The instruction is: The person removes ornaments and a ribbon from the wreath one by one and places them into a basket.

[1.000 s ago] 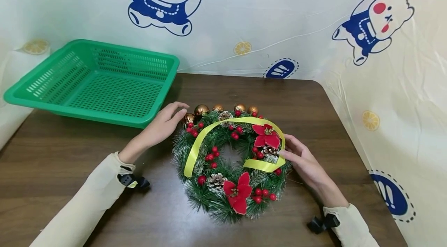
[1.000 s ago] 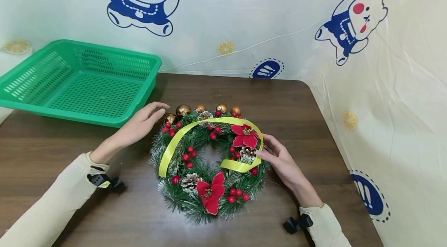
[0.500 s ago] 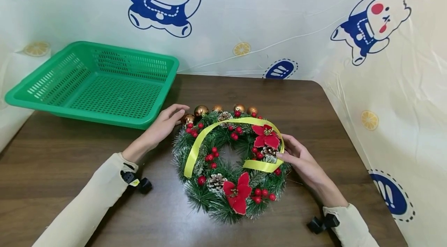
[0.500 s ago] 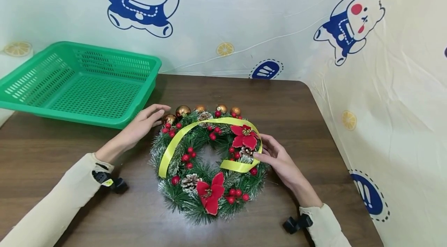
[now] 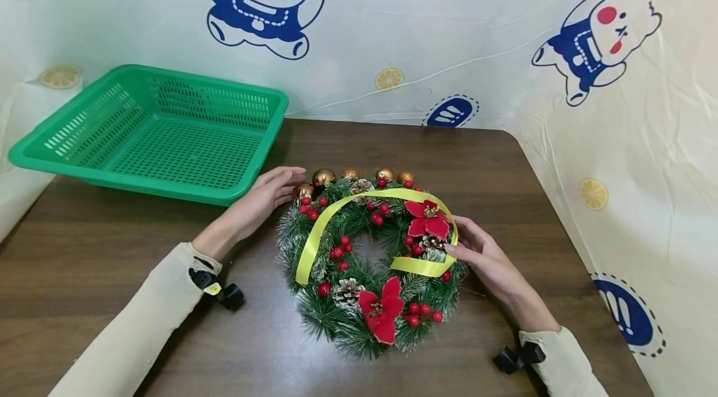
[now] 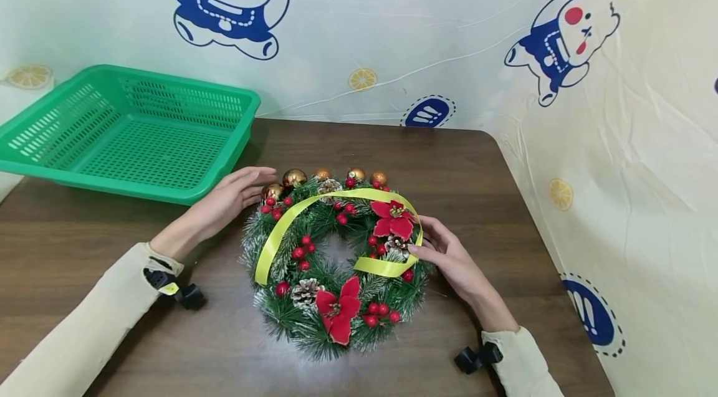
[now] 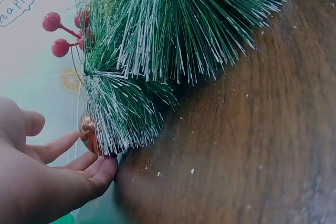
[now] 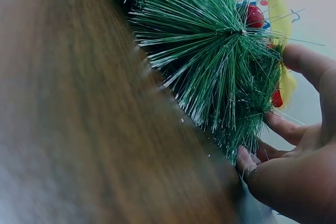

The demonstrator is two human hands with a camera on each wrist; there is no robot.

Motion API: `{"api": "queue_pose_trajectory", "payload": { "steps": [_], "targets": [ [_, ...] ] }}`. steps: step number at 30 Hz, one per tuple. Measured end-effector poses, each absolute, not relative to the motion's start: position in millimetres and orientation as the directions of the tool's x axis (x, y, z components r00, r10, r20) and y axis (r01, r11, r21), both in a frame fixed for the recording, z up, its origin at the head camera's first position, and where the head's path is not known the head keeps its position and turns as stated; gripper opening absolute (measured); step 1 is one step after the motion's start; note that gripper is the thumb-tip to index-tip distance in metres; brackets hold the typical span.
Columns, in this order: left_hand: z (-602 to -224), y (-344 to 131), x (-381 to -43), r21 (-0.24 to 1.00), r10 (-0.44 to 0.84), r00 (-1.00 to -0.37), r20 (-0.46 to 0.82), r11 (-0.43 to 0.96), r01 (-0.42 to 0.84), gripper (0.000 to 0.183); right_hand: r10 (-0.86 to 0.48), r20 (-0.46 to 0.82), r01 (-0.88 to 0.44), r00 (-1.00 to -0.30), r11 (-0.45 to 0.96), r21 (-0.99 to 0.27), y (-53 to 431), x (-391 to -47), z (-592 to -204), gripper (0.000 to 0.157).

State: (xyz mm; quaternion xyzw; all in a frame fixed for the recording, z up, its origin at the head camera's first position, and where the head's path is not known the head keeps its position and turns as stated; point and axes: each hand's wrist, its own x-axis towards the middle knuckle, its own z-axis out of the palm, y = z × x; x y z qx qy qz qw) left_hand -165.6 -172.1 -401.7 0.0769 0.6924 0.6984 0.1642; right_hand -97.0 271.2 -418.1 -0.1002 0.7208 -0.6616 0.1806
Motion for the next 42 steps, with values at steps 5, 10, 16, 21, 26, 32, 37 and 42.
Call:
{"api": "queue_pose_trajectory", "payload": {
  "steps": [5,10,16,21,26,32,37,42],
  "targets": [
    [-400.9,-173.3,-166.2,0.99,0.331,-0.933,-0.142,0.045,-0.134,0.048,-0.399,-0.12,0.085,-0.909,0.105,-0.991,271.6,-97.8,-419.1,0.051],
    [-399.7,-173.9,-163.6,0.987,0.33,-0.931,-0.156,0.087,-0.135,0.042,-0.396,-0.125,0.085,-0.91,0.116,-0.99,271.6,-96.8,-420.1,0.051],
    [-401.7,-175.0,-157.9,0.977,0.35,-0.915,-0.202,0.135,-0.164,0.042,-0.391,-0.156,0.115,-0.907,0.128,-0.985,270.4,-93.3,-421.5,0.052],
    [-402.5,-174.4,-157.1,0.971,0.356,-0.913,-0.198,0.201,-0.132,0.04,-0.391,-0.152,0.106,-0.908,0.134,-0.985,269.9,-94.5,-421.0,0.051],
    [-397.3,-166.1,-155.6,0.947,0.322,-0.936,-0.143,0.321,-0.034,0.033,-0.398,-0.141,0.096,-0.907,0.131,-0.987,271.5,-94.9,-419.5,0.051],
    [-387.5,-159.6,-154.1,0.93,0.288,-0.955,-0.068,0.365,0.044,0.033,-0.417,-0.114,0.08,-0.902,0.099,-0.992,273.6,-95.1,-420.1,0.051],
    [-381.2,-162.4,-153.2,0.932,0.284,-0.955,-0.088,0.362,0.022,0.037,-0.418,-0.107,0.071,-0.902,0.099,-0.993,274.1,-96.0,-420.0,0.05],
    [-376.7,-162.3,-152.5,0.926,0.274,-0.958,-0.084,0.376,0.027,0.037,-0.42,-0.107,0.069,-0.901,0.105,-0.992,274.0,-97.1,-418.9,0.05]
  ]
}}
